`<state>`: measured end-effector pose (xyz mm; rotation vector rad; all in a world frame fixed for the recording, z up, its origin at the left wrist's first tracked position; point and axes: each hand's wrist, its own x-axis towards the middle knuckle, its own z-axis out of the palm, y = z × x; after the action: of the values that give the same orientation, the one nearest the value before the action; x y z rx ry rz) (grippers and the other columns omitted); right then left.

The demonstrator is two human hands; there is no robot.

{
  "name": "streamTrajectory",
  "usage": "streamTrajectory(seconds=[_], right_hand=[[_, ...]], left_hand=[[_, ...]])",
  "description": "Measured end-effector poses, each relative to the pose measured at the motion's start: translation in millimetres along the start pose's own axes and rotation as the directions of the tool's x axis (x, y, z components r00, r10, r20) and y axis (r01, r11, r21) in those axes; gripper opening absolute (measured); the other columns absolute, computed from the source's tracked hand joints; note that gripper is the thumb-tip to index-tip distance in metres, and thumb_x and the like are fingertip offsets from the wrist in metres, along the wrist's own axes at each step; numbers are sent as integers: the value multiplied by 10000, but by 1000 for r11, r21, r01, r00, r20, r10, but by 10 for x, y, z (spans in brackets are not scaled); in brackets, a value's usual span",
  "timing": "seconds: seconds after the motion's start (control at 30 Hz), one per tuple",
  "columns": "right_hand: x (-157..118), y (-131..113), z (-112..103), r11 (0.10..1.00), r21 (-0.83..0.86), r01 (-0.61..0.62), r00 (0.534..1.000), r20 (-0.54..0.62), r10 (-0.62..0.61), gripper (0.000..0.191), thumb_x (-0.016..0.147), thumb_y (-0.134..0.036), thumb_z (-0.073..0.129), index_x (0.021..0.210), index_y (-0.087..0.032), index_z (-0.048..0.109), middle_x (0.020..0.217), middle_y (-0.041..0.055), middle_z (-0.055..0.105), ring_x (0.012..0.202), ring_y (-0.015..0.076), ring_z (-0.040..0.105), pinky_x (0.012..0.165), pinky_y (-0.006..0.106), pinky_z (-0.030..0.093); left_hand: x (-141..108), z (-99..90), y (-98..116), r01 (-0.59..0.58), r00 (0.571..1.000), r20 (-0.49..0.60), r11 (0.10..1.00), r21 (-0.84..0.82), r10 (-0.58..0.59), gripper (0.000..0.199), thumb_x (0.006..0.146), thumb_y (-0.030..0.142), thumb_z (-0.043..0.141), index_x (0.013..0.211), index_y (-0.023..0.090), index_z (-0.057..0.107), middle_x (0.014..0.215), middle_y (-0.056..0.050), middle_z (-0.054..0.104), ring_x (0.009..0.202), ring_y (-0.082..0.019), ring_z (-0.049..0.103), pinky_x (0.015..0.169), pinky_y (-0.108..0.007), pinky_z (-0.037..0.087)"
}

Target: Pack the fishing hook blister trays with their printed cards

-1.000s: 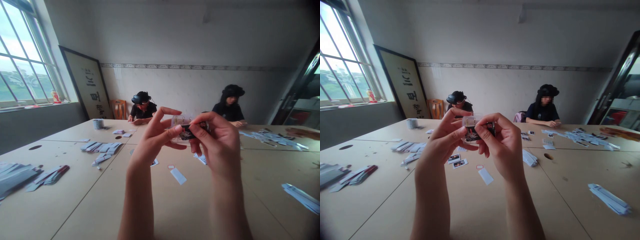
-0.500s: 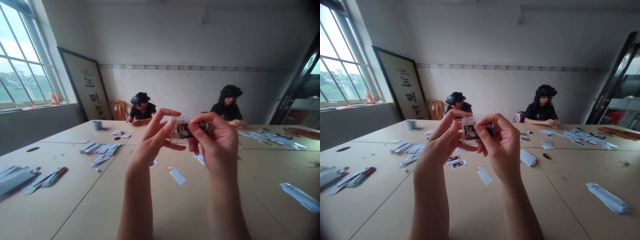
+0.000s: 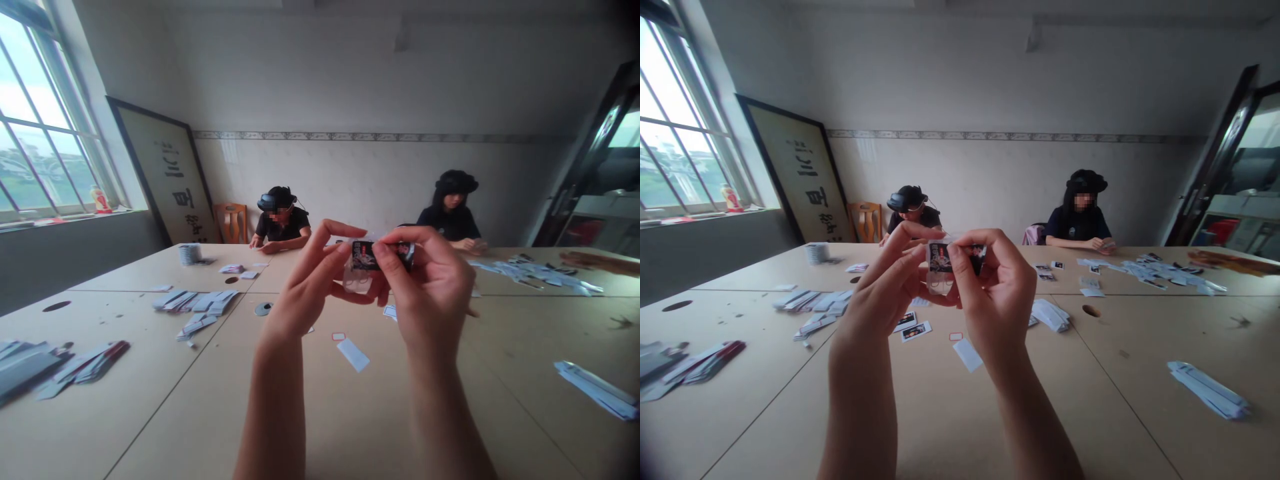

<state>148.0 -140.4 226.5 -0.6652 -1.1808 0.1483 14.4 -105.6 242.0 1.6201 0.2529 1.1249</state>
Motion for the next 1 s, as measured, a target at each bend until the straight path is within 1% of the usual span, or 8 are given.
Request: streamTrajectory(seconds=[0.2,0.3,0.37,0.53,0.6,0.77,0.87,1.0], right_hand=[[-5,-14,9,1000,-16,6,1000,-12,-6,63,869,-218,700,835,-233,649,718,-14,635,549,117,598,443,223,508],[-5,-24,6,1000,-14,3,1000,-16,-3,64,865,-228,704,832,-229,649,720,-14,635,548,112,587,445,218,510],[-5,-27,4,1000,1,-6,1000,-11,6,67,863,-231,707,829,-226,650,716,-15,632,541,108,581,437,214,506],[-4,-27,3,1000,9,-10,1000,8,10,61,864,-222,702,829,-227,652,732,-9,641,562,118,609,419,207,494],[-3,-22,8,1000,16,-13,1000,5,13,60,864,-218,701,830,-226,653,725,-12,637,553,111,597,418,201,486],[4,-2,27,999,8,45,999,-31,-45,73,850,-190,706,803,-216,657,723,-26,628,559,87,563,477,181,504],[3,5,34,999,6,37,999,-35,-37,66,849,-195,705,805,-214,660,734,-24,629,554,83,553,479,178,502],[-3,11,38,999,43,24,999,-30,-23,63,848,-194,707,808,-212,662,716,-28,623,541,82,552,468,175,502]], left_hand=[[25,-1,-66,-48,999,1,997,-52,48,142,972,361,569,1050,243,576,889,-5,650,692,-122,677,621,-259,656],[36,-9,-97,-74,997,11,996,-39,75,158,954,365,597,1046,240,565,838,-2,640,686,-134,681,605,-265,659],[40,-15,-108,-74,997,11,997,-17,74,153,949,359,604,1044,247,558,848,-1,646,699,-140,686,598,-268,659],[46,-25,-118,-79,997,-12,997,-9,79,135,953,356,598,1022,249,551,844,3,648,671,-127,680,542,-210,627],[47,-26,-121,-80,997,-15,997,-19,79,137,956,357,596,1021,245,553,853,-1,647,673,-124,676,550,-211,631],[51,-17,-125,-81,996,-23,997,-10,81,129,962,363,585,1022,252,562,888,0,647,677,-124,677,552,-230,643],[56,-5,-129,-83,996,-41,996,13,83,150,959,377,586,1029,247,558,895,-9,652,670,-126,676,552,-227,642],[65,11,-140,-92,994,-50,996,18,92,146,964,377,579,1032,250,555,892,0,645,646,-118,680,549,-225,646]])
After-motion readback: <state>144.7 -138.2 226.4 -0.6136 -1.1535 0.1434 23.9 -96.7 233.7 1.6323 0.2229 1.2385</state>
